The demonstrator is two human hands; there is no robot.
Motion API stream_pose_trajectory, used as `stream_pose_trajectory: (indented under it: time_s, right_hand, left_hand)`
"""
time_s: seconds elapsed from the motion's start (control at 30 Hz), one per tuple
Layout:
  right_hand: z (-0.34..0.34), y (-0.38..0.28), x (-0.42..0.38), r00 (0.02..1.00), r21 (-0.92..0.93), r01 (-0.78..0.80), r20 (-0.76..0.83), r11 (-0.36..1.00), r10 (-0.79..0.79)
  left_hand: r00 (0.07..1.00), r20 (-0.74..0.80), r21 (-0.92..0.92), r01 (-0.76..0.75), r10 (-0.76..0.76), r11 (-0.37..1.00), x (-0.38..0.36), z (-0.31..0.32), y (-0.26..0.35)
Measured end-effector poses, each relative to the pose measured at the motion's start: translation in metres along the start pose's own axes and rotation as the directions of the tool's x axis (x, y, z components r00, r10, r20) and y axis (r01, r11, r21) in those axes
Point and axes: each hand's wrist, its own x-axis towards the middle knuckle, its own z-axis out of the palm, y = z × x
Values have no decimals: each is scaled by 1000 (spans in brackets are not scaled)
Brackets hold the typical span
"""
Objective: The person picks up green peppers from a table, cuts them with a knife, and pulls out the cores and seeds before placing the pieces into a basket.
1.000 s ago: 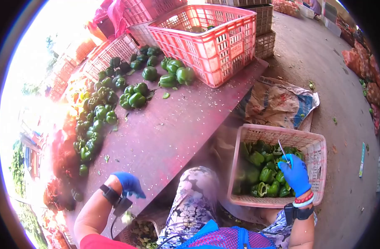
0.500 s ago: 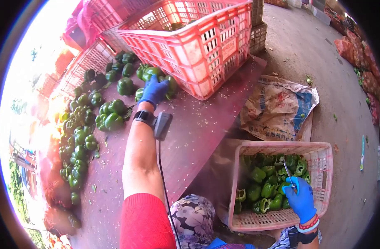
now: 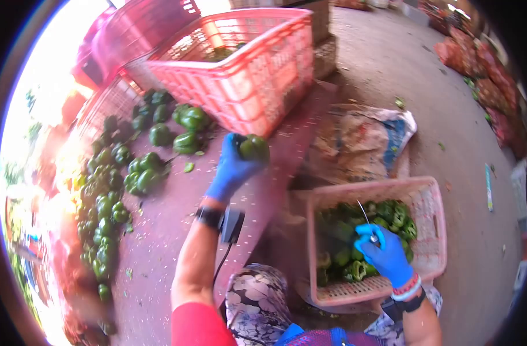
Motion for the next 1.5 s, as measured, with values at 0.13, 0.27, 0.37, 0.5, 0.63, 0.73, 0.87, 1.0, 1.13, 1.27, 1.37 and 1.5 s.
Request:
stream_pose_trajectory:
  time_s: [0.13,0.27,0.37,0.5,0.63,0.73,0.87,1.0,1.13,1.27,1.37,1.5]
  right_hand:
    - [10,-22,7,983,705,-166,178,689,55]
    - [1,-28,6,965,669,-103,246,736,-88]
    - [-13,-30,-8,961,668,21,192,744,-200]
    - [-17,-12,-3,868,285,436,116,854,-482]
    - [-32,-11,-8,865,29,473,174,881,-470]
    - [-38,-8,-4,839,11,530,140,848,-526]
    - [-46,-28,-13,887,-258,453,39,853,-459]
    - [-23,-11,-13,829,-288,532,-16,796,-559]
    - [-13,-4,-11,896,-390,402,-16,828,-443]
    - [-1,13,-2,877,-460,397,-67,795,-476]
    - [3,7,-5,932,-442,299,-53,846,-358]
    - [4,11,-3,967,-448,226,-2,865,-253]
  left_hand:
    - [908,323,-364,-142,268,920,-89,62,74]
    - [792,448,-338,-280,415,899,-147,92,135]
    - [832,526,-675,284,175,681,-158,90,142]
    - [746,662,-602,471,74,645,-180,104,111]
    - [546,835,-544,806,60,232,-185,99,130]
    - [612,777,-625,725,147,288,-181,117,113]
    - [741,671,-670,621,-26,407,-167,127,107]
    - [859,507,-556,393,-77,732,-165,134,108]
    - [870,478,-471,372,-124,800,-165,130,117]
    - [917,390,-466,277,-86,840,-173,133,120]
    - [952,298,-400,197,-76,895,-182,133,129]
    - [975,219,-397,131,-44,908,-189,141,117]
